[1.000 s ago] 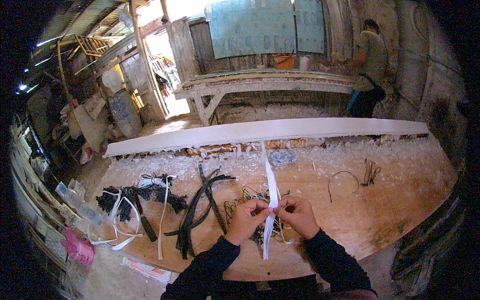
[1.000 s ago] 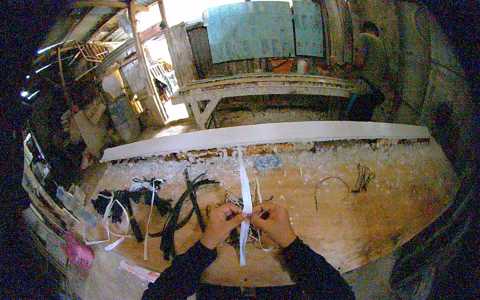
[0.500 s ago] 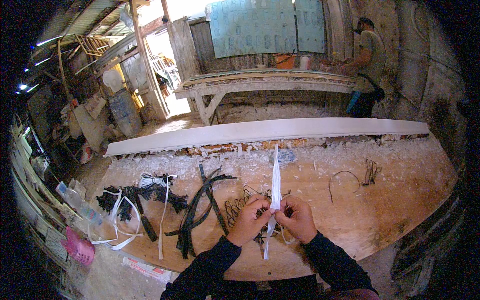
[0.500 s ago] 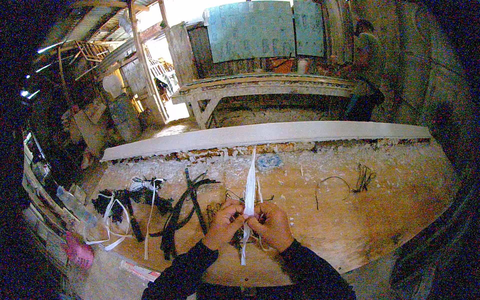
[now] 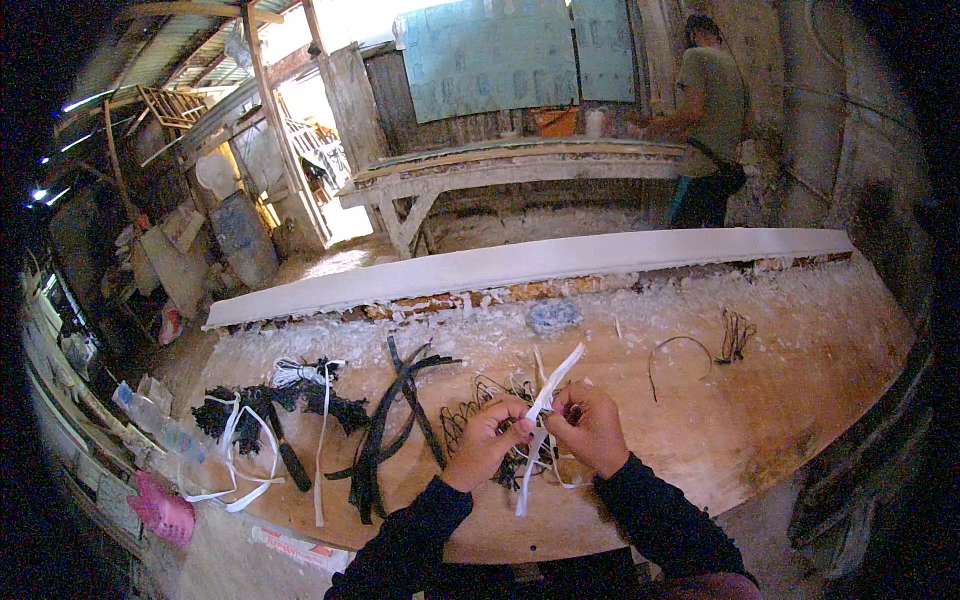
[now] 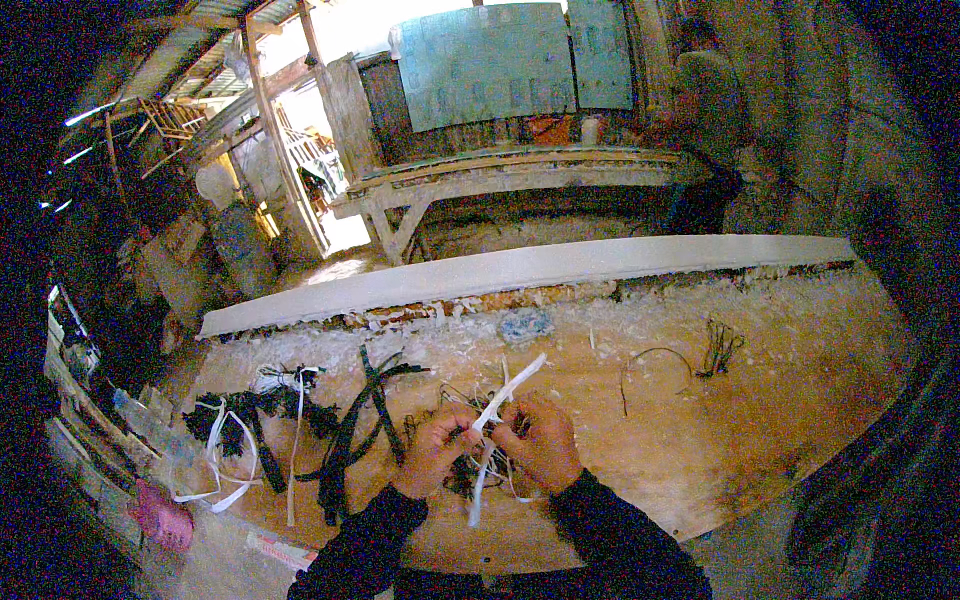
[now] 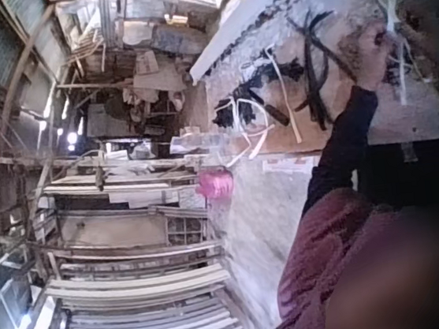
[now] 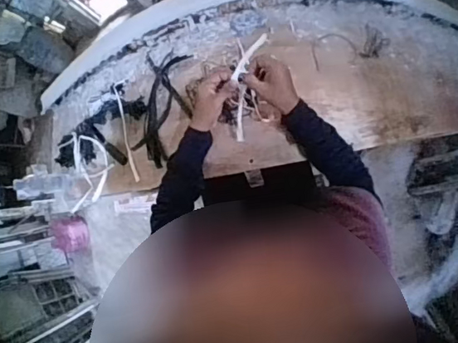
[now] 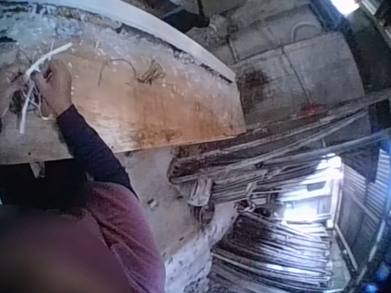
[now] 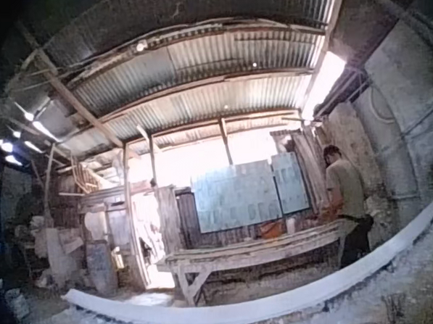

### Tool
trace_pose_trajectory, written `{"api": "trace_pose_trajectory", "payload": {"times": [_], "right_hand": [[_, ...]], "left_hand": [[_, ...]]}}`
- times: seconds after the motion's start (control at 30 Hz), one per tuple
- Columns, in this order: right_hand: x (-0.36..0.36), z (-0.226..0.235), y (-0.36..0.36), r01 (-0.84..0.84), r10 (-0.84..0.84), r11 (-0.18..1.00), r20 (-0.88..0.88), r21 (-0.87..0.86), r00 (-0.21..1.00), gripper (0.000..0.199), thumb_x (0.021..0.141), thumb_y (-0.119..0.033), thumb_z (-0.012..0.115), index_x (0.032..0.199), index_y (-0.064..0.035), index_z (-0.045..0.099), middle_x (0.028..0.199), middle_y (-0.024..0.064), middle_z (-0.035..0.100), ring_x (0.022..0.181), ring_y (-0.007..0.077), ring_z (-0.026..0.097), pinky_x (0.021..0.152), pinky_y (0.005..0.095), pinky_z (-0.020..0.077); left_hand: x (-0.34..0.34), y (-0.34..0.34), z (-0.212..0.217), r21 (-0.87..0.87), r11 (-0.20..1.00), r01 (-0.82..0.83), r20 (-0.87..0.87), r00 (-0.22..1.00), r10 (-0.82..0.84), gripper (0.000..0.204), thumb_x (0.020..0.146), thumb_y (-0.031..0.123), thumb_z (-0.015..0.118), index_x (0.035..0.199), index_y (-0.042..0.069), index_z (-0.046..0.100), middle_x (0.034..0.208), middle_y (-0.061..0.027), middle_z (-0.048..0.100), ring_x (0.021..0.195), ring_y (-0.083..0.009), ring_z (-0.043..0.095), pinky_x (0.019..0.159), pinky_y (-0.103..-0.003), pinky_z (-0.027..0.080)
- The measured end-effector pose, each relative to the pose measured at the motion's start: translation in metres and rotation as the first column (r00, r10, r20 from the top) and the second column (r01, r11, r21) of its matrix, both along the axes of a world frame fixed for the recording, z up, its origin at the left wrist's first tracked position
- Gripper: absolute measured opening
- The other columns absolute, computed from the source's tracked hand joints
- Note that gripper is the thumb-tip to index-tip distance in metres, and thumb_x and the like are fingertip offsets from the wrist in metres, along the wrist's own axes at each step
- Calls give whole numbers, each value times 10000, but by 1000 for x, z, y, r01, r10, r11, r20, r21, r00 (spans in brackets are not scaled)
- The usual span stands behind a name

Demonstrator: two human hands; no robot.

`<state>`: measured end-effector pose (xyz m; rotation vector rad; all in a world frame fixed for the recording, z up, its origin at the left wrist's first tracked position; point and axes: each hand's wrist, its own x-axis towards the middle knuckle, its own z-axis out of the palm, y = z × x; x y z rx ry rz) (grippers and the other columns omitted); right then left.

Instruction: The person repeatedly picks up white and black cable ties from a pile on a wooden table and ties them by hand. A second person works at a separate bench in the background, but the camera wearer focuses on the cable ties throughout the clip.

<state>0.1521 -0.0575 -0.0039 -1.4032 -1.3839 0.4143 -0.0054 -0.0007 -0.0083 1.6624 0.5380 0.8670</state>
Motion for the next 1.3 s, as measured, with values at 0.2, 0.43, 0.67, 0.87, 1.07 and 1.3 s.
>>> {"api": "trace_pose_trajectory", "payload": {"times": [0.2,0.43,0.67,0.87,1.07,1.3], "right_hand": [[-3,0,-1,-59,58,998,-46,-21,997,106,667,-109,625,662,-36,548,610,83,551,520,170,526,486,285,418],[4,-5,3,-55,62,997,149,-46,987,152,687,-175,621,672,-38,556,625,105,565,532,226,545,501,341,428],[13,-1,2,3,48,948,154,-317,987,166,674,-195,631,701,-34,600,628,94,591,566,186,570,546,302,442],[19,-5,7,-44,76,936,78,-349,994,171,692,-204,632,705,-35,612,616,76,587,556,141,552,539,293,438],[21,-7,10,-239,179,895,-189,-377,966,159,755,-171,614,700,-22,614,621,20,582,565,89,516,532,247,416],[17,-3,14,-31,-6,979,-176,-203,984,222,808,-236,580,933,-55,611,708,30,586,595,96,527,548,225,421]], "left_hand": [[-4,0,3,-178,982,60,109,993,-41,121,839,137,545,897,31,549,811,-5,518,778,-100,513,738,-222,402],[-21,14,10,-395,858,328,615,788,-18,90,838,145,525,879,66,541,737,-24,549,734,-173,567,818,-379,449],[-97,52,30,-292,891,347,924,343,169,186,899,249,430,936,81,500,659,2,451,502,-85,395,436,-207,365],[-149,64,35,-52,930,363,997,71,28,218,932,229,351,981,52,468,663,4,392,494,-85,300,418,-207,275],[-144,60,36,-318,935,159,931,239,277,153,919,212,397,965,86,470,612,23,376,466,-55,352,342,-167,275],[-77,47,29,-142,815,-562,220,785,580,74,859,142,521,891,77,535,663,21,487,561,-53,454,495,-192,381]]}}
